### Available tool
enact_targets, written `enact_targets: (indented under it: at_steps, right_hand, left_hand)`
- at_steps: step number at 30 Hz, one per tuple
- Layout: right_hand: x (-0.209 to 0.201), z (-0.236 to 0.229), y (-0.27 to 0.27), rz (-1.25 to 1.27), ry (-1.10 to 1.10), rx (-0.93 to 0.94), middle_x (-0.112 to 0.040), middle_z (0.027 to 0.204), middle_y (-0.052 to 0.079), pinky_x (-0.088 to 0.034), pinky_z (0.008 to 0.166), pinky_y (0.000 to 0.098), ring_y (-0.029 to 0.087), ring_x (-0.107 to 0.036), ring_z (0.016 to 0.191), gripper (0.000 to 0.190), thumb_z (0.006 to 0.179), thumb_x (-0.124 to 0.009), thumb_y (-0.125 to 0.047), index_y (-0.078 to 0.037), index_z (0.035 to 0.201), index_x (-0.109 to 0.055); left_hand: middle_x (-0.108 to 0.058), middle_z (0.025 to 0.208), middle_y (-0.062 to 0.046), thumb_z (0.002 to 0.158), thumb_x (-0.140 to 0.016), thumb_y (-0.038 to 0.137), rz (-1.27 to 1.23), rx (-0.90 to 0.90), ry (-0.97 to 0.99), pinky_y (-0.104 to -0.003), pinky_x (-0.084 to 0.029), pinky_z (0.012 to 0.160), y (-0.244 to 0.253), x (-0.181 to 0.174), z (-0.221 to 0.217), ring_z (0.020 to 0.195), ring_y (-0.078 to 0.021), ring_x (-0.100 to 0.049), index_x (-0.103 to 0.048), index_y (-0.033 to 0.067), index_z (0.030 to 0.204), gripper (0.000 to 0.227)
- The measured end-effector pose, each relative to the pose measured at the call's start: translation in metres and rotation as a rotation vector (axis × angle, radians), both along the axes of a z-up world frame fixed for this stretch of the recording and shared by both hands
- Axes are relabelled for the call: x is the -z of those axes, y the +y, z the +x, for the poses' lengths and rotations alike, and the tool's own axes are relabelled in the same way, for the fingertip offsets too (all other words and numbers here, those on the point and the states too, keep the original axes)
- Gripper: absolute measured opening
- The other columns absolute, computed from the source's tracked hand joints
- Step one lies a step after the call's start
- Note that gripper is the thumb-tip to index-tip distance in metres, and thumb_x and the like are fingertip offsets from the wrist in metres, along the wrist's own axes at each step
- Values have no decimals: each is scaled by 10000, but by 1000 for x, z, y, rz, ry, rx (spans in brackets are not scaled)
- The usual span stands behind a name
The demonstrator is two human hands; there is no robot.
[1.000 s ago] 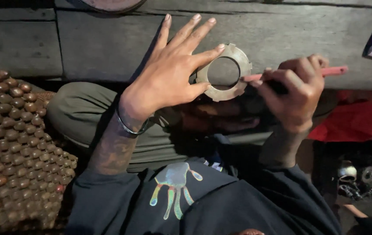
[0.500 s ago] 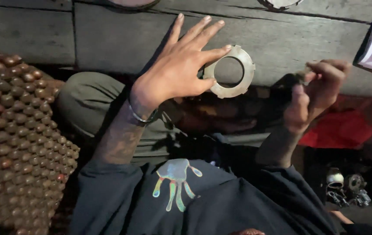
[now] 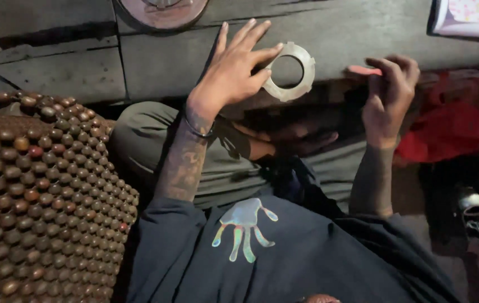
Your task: The person sits on the floor and uses a pink sanding stick to smooth the edges of a metal ring. They rotate the ring with their left hand while sanding, then flip it over to work on the other side.
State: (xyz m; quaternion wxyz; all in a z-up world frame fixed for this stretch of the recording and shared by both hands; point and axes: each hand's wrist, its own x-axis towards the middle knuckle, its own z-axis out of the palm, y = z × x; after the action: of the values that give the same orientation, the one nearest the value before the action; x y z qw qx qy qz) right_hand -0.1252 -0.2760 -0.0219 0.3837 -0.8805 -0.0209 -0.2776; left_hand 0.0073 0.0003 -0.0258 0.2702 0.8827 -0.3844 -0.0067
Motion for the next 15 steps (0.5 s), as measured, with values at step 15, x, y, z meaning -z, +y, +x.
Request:
enact_targets:
  at_steps: [15]
  right_hand:
    - [-21, -101, 32, 304, 576, -302, -754, 977, 61, -471, 564, 248, 113, -568, 616, 346, 1023, -501, -7, -17, 1339, -641]
  left_hand:
    - [-417, 1594, -80, 924, -647, 296, -17, -16, -29, -647, -61, 1218, -2, 20, 7, 1504, -295, -297, -711, 225, 1382, 468]
